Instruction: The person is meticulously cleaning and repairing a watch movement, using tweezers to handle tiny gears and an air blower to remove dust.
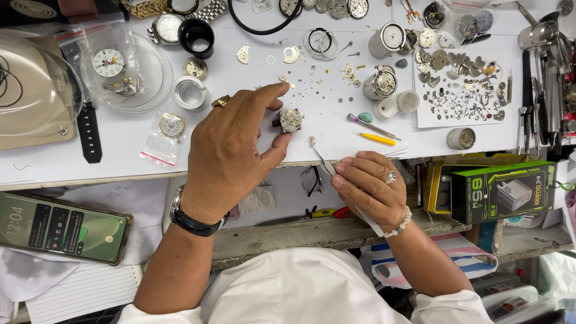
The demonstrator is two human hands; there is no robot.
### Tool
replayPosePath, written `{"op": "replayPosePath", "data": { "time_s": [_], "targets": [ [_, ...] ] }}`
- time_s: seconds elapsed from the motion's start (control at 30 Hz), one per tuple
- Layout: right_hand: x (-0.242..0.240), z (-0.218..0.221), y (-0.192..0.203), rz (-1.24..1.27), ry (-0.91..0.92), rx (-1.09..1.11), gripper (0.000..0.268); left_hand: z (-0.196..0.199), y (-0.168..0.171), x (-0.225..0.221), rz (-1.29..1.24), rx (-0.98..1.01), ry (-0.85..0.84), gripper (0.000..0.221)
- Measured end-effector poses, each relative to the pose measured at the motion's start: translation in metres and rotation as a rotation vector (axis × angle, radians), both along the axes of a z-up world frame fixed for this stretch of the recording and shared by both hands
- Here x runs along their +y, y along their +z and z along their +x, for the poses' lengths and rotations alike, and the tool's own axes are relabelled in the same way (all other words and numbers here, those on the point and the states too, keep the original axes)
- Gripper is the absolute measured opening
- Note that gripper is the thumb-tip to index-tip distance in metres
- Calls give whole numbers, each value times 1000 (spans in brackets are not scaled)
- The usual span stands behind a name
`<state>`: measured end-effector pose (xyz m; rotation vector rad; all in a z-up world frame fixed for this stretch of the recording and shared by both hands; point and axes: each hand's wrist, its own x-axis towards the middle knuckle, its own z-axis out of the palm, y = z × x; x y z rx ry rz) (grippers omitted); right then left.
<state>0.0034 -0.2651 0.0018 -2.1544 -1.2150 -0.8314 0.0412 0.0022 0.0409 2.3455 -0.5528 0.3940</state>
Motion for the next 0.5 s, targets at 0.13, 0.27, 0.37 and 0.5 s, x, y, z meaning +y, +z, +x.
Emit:
{"op": "replayPosePath", "data": {
  "time_s": [0.13, 0.27, 0.37, 0.5],
  "targets": [
    [1, -6, -1, 61, -14, 67, 19, -1, -2, 0, -11, 13, 11, 59],
    [13, -7, -11, 398, -47, 104, 12, -1, -2, 0, 0, 14, 8, 58],
    [12, -19, -13, 526, -143, 260, 11, -1, -3, 0, -4, -5, 6, 57],
    [22, -17, -14, 619, -220, 297, 12, -2, -3, 0, -2, -16, 9, 56]
  ]
}}
